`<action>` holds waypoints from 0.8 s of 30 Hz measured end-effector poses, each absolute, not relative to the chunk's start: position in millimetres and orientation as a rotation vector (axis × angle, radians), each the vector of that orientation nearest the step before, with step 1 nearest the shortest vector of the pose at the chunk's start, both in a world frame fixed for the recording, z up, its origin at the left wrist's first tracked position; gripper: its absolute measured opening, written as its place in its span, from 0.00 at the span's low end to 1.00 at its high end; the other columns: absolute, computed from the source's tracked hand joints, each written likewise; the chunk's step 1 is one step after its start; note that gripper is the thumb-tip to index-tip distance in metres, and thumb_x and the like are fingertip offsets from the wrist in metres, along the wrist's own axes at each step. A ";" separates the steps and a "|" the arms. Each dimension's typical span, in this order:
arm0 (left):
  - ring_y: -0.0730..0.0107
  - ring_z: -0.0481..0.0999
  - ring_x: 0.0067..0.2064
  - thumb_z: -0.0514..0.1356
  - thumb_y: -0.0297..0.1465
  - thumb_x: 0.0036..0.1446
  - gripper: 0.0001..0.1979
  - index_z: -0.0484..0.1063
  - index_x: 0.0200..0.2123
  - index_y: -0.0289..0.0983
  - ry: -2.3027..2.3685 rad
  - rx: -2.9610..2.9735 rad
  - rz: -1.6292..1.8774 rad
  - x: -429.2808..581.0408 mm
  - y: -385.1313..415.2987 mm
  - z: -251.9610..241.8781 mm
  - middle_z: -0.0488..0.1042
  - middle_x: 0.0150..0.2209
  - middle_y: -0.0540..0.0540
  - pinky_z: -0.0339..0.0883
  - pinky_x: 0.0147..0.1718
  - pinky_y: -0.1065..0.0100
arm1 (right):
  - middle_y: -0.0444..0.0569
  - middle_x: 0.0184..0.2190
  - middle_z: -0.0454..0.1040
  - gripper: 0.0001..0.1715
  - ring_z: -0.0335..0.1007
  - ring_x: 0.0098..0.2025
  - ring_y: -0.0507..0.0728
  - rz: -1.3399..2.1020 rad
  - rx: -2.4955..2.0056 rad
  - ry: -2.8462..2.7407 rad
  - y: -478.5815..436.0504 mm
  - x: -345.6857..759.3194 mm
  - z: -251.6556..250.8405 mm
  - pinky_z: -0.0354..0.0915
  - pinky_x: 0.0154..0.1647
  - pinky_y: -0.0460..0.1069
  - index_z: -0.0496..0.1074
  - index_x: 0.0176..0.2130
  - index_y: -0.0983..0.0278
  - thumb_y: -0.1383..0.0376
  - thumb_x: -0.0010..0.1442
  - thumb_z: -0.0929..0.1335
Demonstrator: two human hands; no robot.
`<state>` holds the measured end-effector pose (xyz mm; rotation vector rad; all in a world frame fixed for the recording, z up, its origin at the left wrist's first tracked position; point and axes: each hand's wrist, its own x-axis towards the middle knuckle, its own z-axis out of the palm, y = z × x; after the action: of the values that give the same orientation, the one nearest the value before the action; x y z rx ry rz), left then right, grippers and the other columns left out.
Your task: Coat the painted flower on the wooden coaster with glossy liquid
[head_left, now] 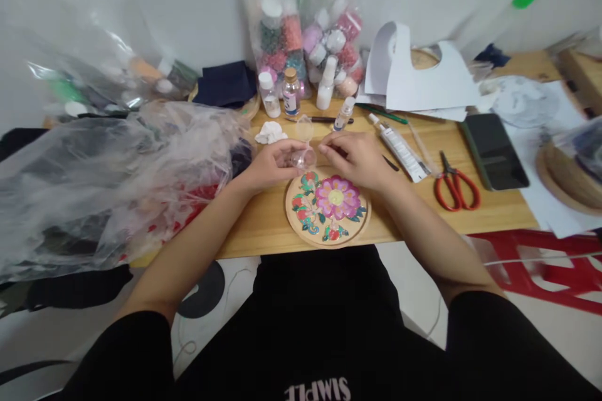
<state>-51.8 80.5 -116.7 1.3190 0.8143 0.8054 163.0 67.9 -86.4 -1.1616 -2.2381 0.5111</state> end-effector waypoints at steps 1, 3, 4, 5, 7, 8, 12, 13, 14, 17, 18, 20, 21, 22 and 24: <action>0.67 0.76 0.48 0.74 0.29 0.34 0.25 0.73 0.39 0.35 0.815 1.313 0.803 -51.5 80.8 -115.9 0.77 0.44 0.45 0.68 0.53 0.67 | 0.51 0.32 0.78 0.15 0.69 0.31 0.54 0.541 -1.158 -2.222 68.8 162.7 -87.0 0.59 0.35 0.49 0.74 0.33 0.65 0.61 0.64 0.62; 0.69 0.76 0.46 0.74 0.29 0.33 0.25 0.73 0.38 0.35 0.827 1.296 0.787 -50.9 81.8 -113.7 0.77 0.42 0.47 0.68 0.52 0.68 | 0.50 0.28 0.76 0.15 0.66 0.28 0.53 0.602 -1.147 -2.189 70.0 161.7 -88.3 0.58 0.33 0.49 0.74 0.32 0.65 0.61 0.64 0.62; 0.70 0.76 0.44 0.74 0.28 0.33 0.25 0.72 0.37 0.35 0.836 1.281 0.781 -50.4 82.3 -112.5 0.77 0.40 0.48 0.68 0.51 0.69 | 0.48 0.27 0.75 0.15 0.64 0.27 0.52 0.637 -1.144 -2.165 70.4 161.1 -88.8 0.57 0.32 0.49 0.73 0.31 0.66 0.61 0.63 0.63; 0.71 0.76 0.43 0.74 0.28 0.32 0.25 0.72 0.36 0.35 0.845 1.261 0.781 -49.8 82.7 -111.1 0.77 0.39 0.49 0.69 0.50 0.69 | 0.47 0.25 0.74 0.15 0.62 0.26 0.52 0.671 -1.140 -2.137 70.7 160.5 -89.3 0.56 0.32 0.48 0.73 0.31 0.66 0.61 0.63 0.63; 0.73 0.76 0.40 0.75 0.27 0.30 0.25 0.71 0.35 0.35 0.860 1.225 0.783 -48.2 83.0 -108.4 0.76 0.37 0.50 0.69 0.47 0.70 | 0.45 0.24 0.73 0.14 0.60 0.25 0.51 0.745 -1.128 -2.079 70.8 159.2 -89.9 0.56 0.31 0.48 0.73 0.31 0.66 0.61 0.62 0.64; 0.73 0.76 0.40 0.75 0.27 0.29 0.25 0.71 0.34 0.35 0.864 1.215 0.778 -47.2 83.0 -107.1 0.76 0.37 0.50 0.70 0.46 0.71 | 0.45 0.24 0.72 0.14 0.60 0.25 0.51 0.776 -1.125 -2.048 70.8 158.5 -89.9 0.55 0.31 0.48 0.73 0.31 0.66 0.60 0.62 0.64; 0.74 0.76 0.37 0.74 0.26 0.29 0.25 0.71 0.35 0.35 0.873 1.206 0.763 -44.4 82.7 -101.9 0.77 0.34 0.51 0.70 0.42 0.72 | 0.43 0.22 0.68 0.13 0.57 0.25 0.50 0.801 -1.190 -1.917 70.5 157.1 -88.6 0.54 0.30 0.48 0.70 0.27 0.65 0.60 0.60 0.65; 0.74 0.76 0.36 0.73 0.25 0.29 0.25 0.71 0.35 0.35 0.874 1.210 0.761 -43.8 82.8 -100.7 0.77 0.34 0.51 0.70 0.40 0.72 | 0.42 0.21 0.66 0.13 0.57 0.25 0.51 0.791 -1.213 -1.884 70.4 157.1 -87.8 0.54 0.31 0.48 0.70 0.27 0.64 0.61 0.60 0.65; 0.74 0.76 0.35 0.73 0.25 0.30 0.25 0.71 0.35 0.35 0.875 1.217 0.757 -43.1 83.2 -99.5 0.77 0.33 0.52 0.70 0.38 0.72 | 0.42 0.21 0.66 0.13 0.57 0.25 0.51 0.786 -1.227 -1.853 70.3 157.3 -87.0 0.54 0.31 0.48 0.69 0.26 0.64 0.61 0.60 0.65; 0.73 0.76 0.33 0.72 0.25 0.31 0.23 0.72 0.35 0.35 0.875 1.245 0.748 -39.4 85.8 -96.6 0.78 0.32 0.51 0.69 0.32 0.73 | 0.42 0.21 0.66 0.12 0.59 0.26 0.51 0.804 -1.219 -1.767 70.0 158.5 -84.2 0.55 0.32 0.48 0.69 0.27 0.64 0.61 0.60 0.65; 0.73 0.76 0.33 0.71 0.25 0.31 0.22 0.73 0.35 0.35 0.871 1.248 0.752 -37.4 87.3 -95.9 0.78 0.32 0.51 0.68 0.31 0.73 | 0.42 0.21 0.66 0.12 0.59 0.26 0.51 0.809 -1.213 -1.741 70.0 159.0 -83.4 0.55 0.31 0.48 0.69 0.27 0.63 0.61 0.59 0.65; 0.74 0.76 0.31 0.71 0.24 0.31 0.21 0.73 0.34 0.34 0.862 1.251 0.757 -32.9 90.9 -95.2 0.78 0.30 0.50 0.68 0.29 0.75 | 0.41 0.20 0.65 0.11 0.58 0.26 0.52 0.805 -1.215 -1.684 70.4 160.2 -82.3 0.54 0.31 0.48 0.68 0.27 0.63 0.61 0.59 0.65; 0.74 0.76 0.31 0.71 0.24 0.30 0.21 0.73 0.33 0.34 0.858 1.250 0.755 -30.6 92.9 -95.1 0.78 0.30 0.50 0.67 0.28 0.75 | 0.41 0.20 0.64 0.11 0.58 0.26 0.52 0.796 -1.219 -1.657 70.8 161.0 -82.0 0.54 0.31 0.48 0.68 0.27 0.63 0.61 0.59 0.64; 0.75 0.76 0.30 0.71 0.24 0.30 0.21 0.73 0.33 0.34 0.856 1.247 0.753 -28.7 94.9 -95.2 0.78 0.30 0.50 0.67 0.27 0.76 | 0.41 0.20 0.64 0.11 0.58 0.26 0.52 0.786 -1.223 -1.635 71.3 161.8 -81.9 0.54 0.31 0.48 0.67 0.26 0.63 0.61 0.59 0.64; 0.74 0.76 0.29 0.71 0.26 0.30 0.21 0.73 0.33 0.34 0.856 1.234 0.751 -26.3 98.3 -96.0 0.78 0.30 0.50 0.67 0.26 0.76 | 0.41 0.21 0.65 0.11 0.59 0.28 0.52 0.775 -1.232 -1.597 72.5 163.5 -81.8 0.55 0.32 0.49 0.67 0.26 0.63 0.62 0.58 0.64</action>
<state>-26.3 98.3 -96.0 1.2343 0.8563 0.7512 163.5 72.5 -81.8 -1.2316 -1.5969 0.7747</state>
